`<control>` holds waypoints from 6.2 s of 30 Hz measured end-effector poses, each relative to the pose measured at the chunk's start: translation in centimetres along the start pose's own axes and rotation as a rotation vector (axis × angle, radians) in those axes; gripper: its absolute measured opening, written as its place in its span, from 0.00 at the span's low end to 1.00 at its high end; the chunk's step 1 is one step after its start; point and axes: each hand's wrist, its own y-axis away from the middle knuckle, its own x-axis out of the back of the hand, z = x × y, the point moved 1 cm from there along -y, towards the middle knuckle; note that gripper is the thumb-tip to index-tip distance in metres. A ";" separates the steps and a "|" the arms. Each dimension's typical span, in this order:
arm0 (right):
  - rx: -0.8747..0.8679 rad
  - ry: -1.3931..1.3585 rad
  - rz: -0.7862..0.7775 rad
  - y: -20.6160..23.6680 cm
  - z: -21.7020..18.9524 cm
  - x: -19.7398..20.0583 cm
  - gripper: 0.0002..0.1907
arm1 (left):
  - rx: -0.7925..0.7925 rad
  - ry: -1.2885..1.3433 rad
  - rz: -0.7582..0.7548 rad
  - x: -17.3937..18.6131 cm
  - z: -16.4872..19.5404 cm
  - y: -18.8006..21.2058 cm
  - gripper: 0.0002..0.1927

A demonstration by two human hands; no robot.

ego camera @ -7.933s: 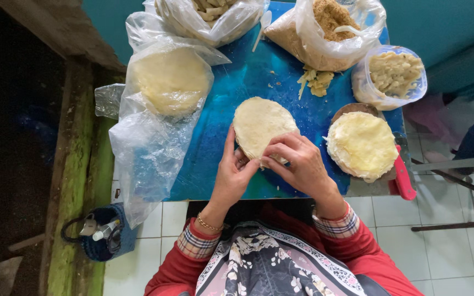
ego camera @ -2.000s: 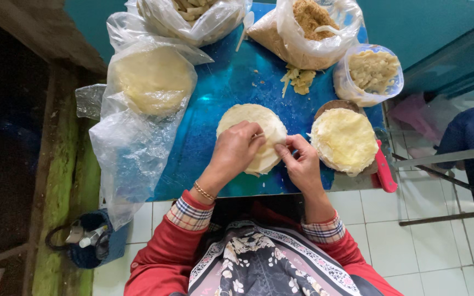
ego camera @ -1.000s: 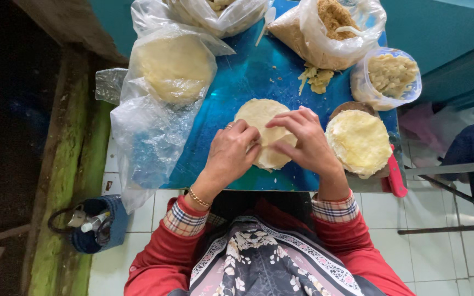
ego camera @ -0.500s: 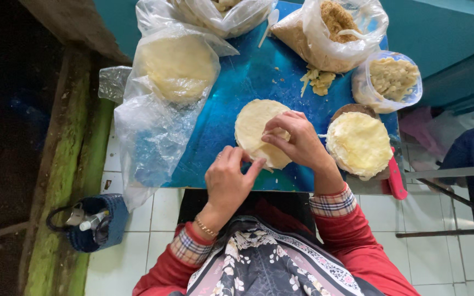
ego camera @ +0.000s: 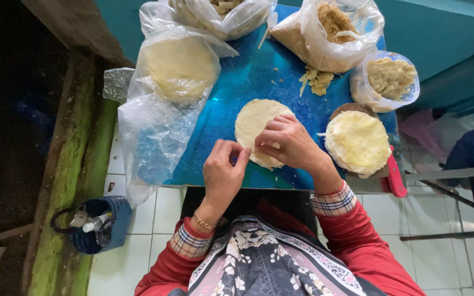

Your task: The person sits at a blue table and handles thin round pastry wrappers, peeling individual sheets apart by hand and stacking them into piles on the table. They repeatedly lift, stretch, and fold the sheets, building up stacks of wrappers next to a bag of brown filling.

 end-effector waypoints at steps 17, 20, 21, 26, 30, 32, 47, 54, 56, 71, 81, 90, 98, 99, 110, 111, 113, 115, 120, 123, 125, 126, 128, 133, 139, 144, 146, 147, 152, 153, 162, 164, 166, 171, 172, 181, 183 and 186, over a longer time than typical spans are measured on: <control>-0.076 -0.175 0.100 0.7 1.0 -0.5 0.06 | 0.081 0.090 0.030 -1.8 0.6 0.6 0.21; -0.056 -0.173 0.115 0.8 1.0 -0.6 0.06 | 0.165 0.165 0.001 -1.9 0.2 0.5 0.25; -0.063 -0.179 0.114 0.8 1.1 -0.6 0.06 | 0.176 0.176 -0.008 -1.9 0.0 0.5 0.25; -0.065 -0.178 0.128 0.9 1.1 -0.6 0.06 | 0.013 -0.067 0.003 -1.9 -0.2 0.6 0.25; -0.075 -0.188 0.137 1.0 1.3 -0.7 0.06 | 0.050 0.037 0.029 -2.4 -0.2 0.4 0.26; -0.102 -0.200 0.133 1.1 1.4 -0.8 0.06 | 0.064 0.149 0.023 -2.5 -0.1 0.2 0.24; -0.070 -0.109 0.035 0.5 0.6 -1.1 0.10 | -0.424 -0.302 -0.019 0.3 0.1 -2.0 0.03; 0.040 0.069 0.067 0.8 -0.8 -0.7 0.10 | -0.116 -0.020 -0.014 0.7 -0.8 -1.3 0.03; 0.038 0.105 0.060 1.0 -0.8 -0.5 0.07 | -0.101 -0.005 -0.004 1.1 -0.7 -0.8 0.04; -0.104 -0.143 0.130 1.1 0.6 -0.5 0.08 | 0.000 -0.035 -0.005 -1.1 -0.3 -0.8 0.08; -0.152 -0.175 0.144 1.0 1.4 -1.1 0.09 | -0.049 0.092 -0.064 -1.2 -1.6 -1.2 0.06; -0.310 -0.321 0.224 1.5 1.7 -1.9 0.08 | 0.088 0.024 -0.071 -1.1 -1.3 -2.3 0.11; -0.133 -0.333 0.242 1.2 1.2 -2.6 0.19 | -0.068 0.181 -0.092 -2.3 -2.4 -2.6 0.06; -0.239 -0.333 0.212 1.2 1.3 -2.7 0.17 | -0.095 0.201 -0.104 -2.2 -2.5 -2.6 0.06; -0.298 -0.149 0.382 1.2 1.0 -2.7 0.08 | 0.048 0.183 -0.163 -0.9 -2.2 -2.8 0.11; -0.294 -0.193 0.371 1.2 1.0 -2.7 0.08 | 0.085 0.201 -0.160 -1.1 -2.2 -3.2 0.13; -0.293 -0.281 0.347 1.3 1.0 -2.7 0.07 | 0.025 0.149 -0.105 -1.5 -2.2 -4.2 0.12; -0.393 -0.386 0.342 1.3 1.2 -2.9 0.07 | 0.025 0.156 -0.100 -1.8 -2.5 -4.6 0.11; -0.298 -0.297 0.361 1.3 1.3 -3.3 0.17 | 0.070 0.374 -0.196 -2.8 -3.1 -4.6 0.10; -0.481 -0.355 0.369 1.3 1.6 -3.7 0.11 | 0.074 0.401 -0.211 -2.6 -3.2 -4.3 0.09; -0.449 -0.315 0.396 1.3 1.7 -3.7 0.10 | 0.075 0.337 -0.179 -2.4 -3.0 -4.0 0.09; -0.449 -0.286 0.433 1.3 1.8 -3.6 0.09 | 0.076 0.306 -0.164 -2.2 -2.8 -3.8 0.09; -0.446 -0.223 0.508 1.5 1.9 -3.4 0.08 | 0.094 0.243 -0.131 -1.6 -2.4 -3.5 0.10; -0.380 -0.212 0.533 1.6 1.6 -2.9 0.08 | 0.050 0.137 -0.109 -1.0 -1.0 -4.1 0.12; -0.456 -0.365 0.491 1.5 1.7 -3.2 0.10 | -0.018 0.119 -0.128 -2.6 -0.7 -6.3 0.09; -0.509 -0.423 0.461 2.1 2.0 -3.9 0.19 | 0.010 0.398 -0.231 -4.2 -1.6 -5.4 0.09; -0.649 -0.543 0.495 2.1 2.5 -4.0 0.12 | 0.047 0.454 -0.256 -4.1 -2.0 -5.0 0.09; -0.604 -0.467 0.519 2.1 2.5 -3.9 0.11 | 0.062 0.483 -0.269 -4.0 -2.2 -5.0 0.09; -0.633 -0.144 0.648 2.4 2.3 -3.2 0.09 | 0.110 0.385 -0.179 -2.7 -3.0 -4.5 0.09; -0.622 -0.126 0.677 2.4 2.2 -3.0 0.09 | 0.121 0.362 -0.162 -2.4 -3.1 -4.4 0.09; -0.624 0.051 0.778 4.0 1.6 -1.1 0.09 | 0.121 0.275 -0.088 -2.0 -4.2 -4.6 0.10; -0.659 0.134 0.765 4.7 2.0 -0.3 0.09 | 0.134 0.283 -0.069 -2.0 -4.4 -4.5 0.10; -0.582 0.238 0.782 5.4 2.3 0.7 0.09 | 0.130 0.257 -0.049 -1.9 -4.4 -4.6 0.11; -0.649 0.231 0.825 7.0 2.4 2.8 0.11 | 0.077 0.100 -0.050 -1.0 -3.7 -4.7 0.10; -0.595 0.250 0.839 7.3 2.2 3.3 0.11 | 0.054 0.052 -0.052 -0.8 -3.3 -4.7 0.10; -0.562 0.213 0.854 8.4 0.3 7.1 0.11 | -0.377 -0.569 0.014 0.1 0.4 -5.5 0.07; -0.530 0.188 0.816 7.9 0.2 7.6 0.09 | -0.406 -0.514 0.019 -0.1 1.2 -5.9 0.10; -0.457 0.189 0.709 6.5 -0.2 7.5 0.09 | -0.472 -0.320 -0.046 -2.5 3.0 -5.1 0.13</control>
